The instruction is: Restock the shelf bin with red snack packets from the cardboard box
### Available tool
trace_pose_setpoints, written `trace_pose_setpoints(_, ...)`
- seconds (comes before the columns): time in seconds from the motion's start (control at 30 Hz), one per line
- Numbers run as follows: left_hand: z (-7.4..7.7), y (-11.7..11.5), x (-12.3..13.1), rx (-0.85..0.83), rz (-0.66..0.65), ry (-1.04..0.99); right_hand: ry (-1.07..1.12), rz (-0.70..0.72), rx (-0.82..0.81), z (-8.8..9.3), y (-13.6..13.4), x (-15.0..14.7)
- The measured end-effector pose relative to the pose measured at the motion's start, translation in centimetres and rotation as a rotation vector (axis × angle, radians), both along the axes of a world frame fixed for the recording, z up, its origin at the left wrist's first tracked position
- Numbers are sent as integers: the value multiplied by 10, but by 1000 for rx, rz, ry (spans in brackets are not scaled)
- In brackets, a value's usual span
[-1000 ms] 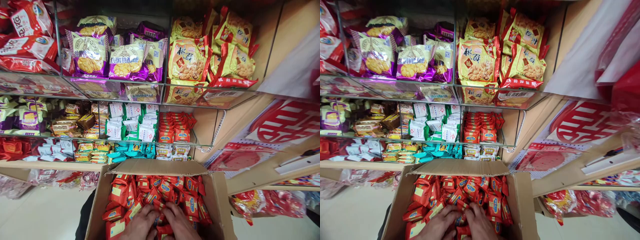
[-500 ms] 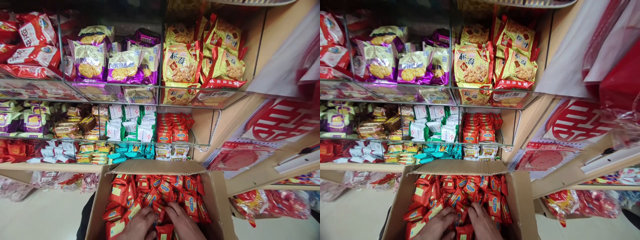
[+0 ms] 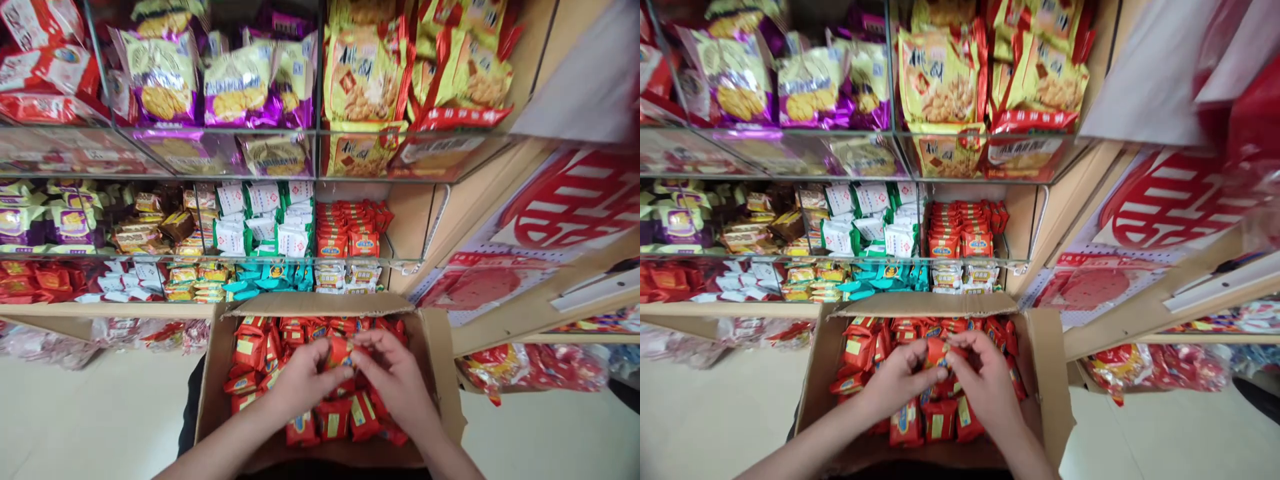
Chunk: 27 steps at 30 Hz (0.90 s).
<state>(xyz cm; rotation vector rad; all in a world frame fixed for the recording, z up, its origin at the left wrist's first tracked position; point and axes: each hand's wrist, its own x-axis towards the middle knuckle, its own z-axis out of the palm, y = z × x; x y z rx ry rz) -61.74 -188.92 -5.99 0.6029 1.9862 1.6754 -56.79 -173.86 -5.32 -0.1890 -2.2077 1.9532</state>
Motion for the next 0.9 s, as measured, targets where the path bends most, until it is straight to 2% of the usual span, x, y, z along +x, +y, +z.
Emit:
trace_pose_setpoints(0.13,6,4,-4,203,7,-146,-25,-32,-233,5,6,-10)
trace_pose_setpoints(0.2,9,4,-3,280,36,-230,-9,-75,-297,5,8,-13)
trace_pose_setpoints(0.27,11,5,-1,338,65,-284,-10,-92,-280,6,7,-13)
trace_pose_setpoints(0.43,14,4,1,460,97,-323,-63,37,-107,4,3,-9)
trace_pose_setpoints(0.53,14,0,1,412,83,-306,1,36,23,2,2,-7)
trace_pose_setpoints(0.63,11,-6,2,349,145,-338,46,54,136,2,-1,-6)
trace_pose_setpoints(0.7,7,-7,4,360,200,-384,55,49,132,0,-5,-5)
trace_pose_setpoints(0.8,2,-7,8,415,271,-432,-29,43,-18,-8,-13,-4)
trace_pose_setpoints(0.9,-1,-5,11,436,354,-437,-108,131,-95,-18,-18,-1)
